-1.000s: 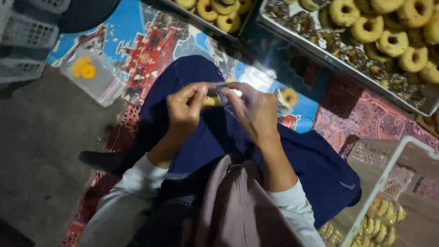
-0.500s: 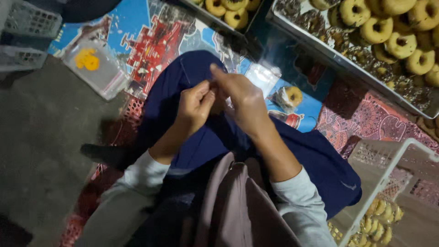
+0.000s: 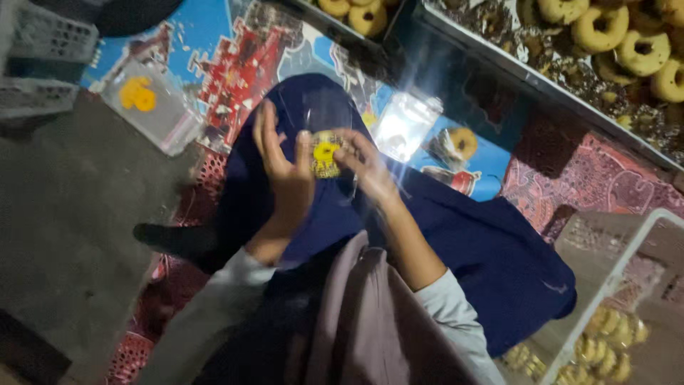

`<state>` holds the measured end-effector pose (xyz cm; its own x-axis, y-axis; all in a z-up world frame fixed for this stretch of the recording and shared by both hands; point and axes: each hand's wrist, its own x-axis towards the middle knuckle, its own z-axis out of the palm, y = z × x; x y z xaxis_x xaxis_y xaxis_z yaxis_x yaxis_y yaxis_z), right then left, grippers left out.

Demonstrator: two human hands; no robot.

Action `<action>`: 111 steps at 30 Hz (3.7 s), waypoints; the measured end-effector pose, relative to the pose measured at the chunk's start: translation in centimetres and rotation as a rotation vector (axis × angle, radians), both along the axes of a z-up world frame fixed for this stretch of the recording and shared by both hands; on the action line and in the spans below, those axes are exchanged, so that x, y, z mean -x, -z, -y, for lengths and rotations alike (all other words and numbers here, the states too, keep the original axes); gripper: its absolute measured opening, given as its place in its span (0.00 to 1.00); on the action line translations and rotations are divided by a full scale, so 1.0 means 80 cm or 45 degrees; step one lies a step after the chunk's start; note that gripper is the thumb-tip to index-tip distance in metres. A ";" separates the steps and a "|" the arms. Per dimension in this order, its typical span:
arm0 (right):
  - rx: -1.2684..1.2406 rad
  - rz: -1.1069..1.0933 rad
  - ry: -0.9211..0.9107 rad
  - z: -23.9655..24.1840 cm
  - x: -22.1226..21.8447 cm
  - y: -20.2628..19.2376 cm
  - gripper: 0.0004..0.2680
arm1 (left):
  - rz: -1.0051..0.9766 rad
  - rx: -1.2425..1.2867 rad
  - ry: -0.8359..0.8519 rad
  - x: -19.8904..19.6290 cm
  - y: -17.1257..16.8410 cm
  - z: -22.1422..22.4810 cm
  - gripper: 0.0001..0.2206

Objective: The person sits on the floor and repeatedly picks donuts from metal trays, places them into clear plastic bags, and sets the filled bags aside. The person handles both plain and chocolate-topped donuts throughout the clip.

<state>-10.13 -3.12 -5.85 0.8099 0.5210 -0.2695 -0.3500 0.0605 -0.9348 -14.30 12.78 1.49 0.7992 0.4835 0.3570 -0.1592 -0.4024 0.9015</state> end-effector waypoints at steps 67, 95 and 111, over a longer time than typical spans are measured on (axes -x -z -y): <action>0.916 0.207 1.691 0.707 0.186 -0.035 0.26 | -0.153 -1.491 0.067 -0.237 0.146 0.057 0.22; 0.881 0.791 0.583 0.194 -0.089 -0.092 0.05 | -0.118 -0.142 0.848 -0.180 0.027 0.175 0.26; 0.992 1.070 0.502 0.249 -0.153 -0.156 0.09 | 0.022 1.807 0.919 -0.285 -0.023 0.259 0.12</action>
<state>2.12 -23.01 6.64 0.9493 0.1317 0.2855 0.2996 -0.6538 -0.6948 8.51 -7.95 3.33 0.9987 -0.0448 -0.0226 0.0502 0.8872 0.4586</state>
